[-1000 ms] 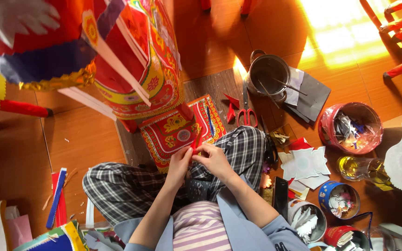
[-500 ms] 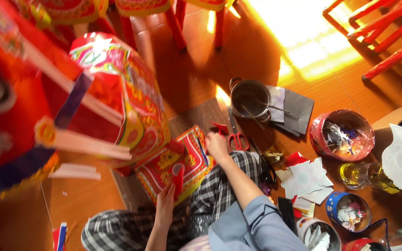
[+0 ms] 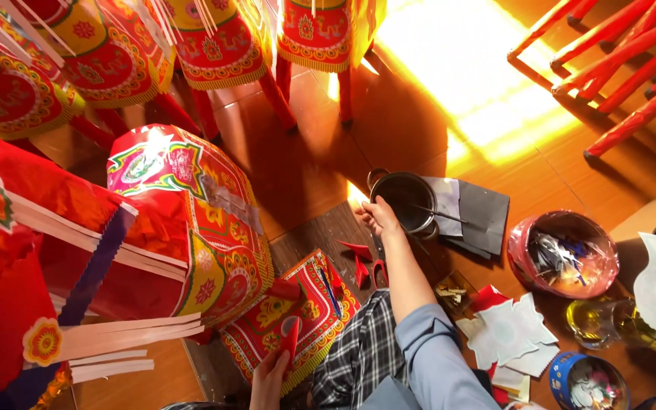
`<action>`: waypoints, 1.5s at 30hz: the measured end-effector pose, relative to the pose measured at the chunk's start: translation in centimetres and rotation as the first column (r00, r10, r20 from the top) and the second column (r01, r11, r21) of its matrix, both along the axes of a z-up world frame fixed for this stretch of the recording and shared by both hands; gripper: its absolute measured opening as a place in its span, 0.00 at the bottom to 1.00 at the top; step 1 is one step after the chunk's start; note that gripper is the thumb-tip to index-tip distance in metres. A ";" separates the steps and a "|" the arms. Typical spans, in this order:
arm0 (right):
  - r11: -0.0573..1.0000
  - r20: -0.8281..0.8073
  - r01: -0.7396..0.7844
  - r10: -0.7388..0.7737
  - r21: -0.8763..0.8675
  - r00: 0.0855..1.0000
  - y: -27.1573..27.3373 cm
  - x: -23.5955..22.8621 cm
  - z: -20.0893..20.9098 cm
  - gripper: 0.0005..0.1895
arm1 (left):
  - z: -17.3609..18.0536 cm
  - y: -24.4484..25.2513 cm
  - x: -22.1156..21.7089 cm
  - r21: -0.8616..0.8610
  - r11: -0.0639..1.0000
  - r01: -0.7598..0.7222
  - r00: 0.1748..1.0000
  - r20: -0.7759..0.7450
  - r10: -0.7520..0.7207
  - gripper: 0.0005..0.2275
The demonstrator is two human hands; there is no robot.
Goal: Decorating traditional paper horse figures with colorful paper strips and flowers.
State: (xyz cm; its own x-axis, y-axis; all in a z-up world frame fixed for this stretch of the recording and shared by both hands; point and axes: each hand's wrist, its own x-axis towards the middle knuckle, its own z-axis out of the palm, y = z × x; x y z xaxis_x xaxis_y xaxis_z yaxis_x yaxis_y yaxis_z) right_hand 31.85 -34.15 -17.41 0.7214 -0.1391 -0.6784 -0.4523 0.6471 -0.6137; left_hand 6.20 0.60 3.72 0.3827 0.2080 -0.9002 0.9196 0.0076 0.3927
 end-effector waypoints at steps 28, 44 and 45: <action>0.344 0.282 -0.332 0.934 -0.878 0.221 11.1 -24.1 26.3 0.23 | 0.3 0.8 -2.4 0.227 0.877 0.423 0.618 0.636 -0.462 0.08; 0.340 0.326 0.297 0.940 -0.892 -0.098 13.4 -29.1 24.5 0.06 | -0.2 1.5 -5.6 -0.555 0.710 0.433 0.899 0.329 -0.291 0.04; 0.376 0.370 0.281 0.926 -0.883 -0.075 13.1 -29.4 25.2 0.05 | -0.6 1.7 -5.6 -0.565 0.702 0.433 0.900 0.320 -0.297 0.04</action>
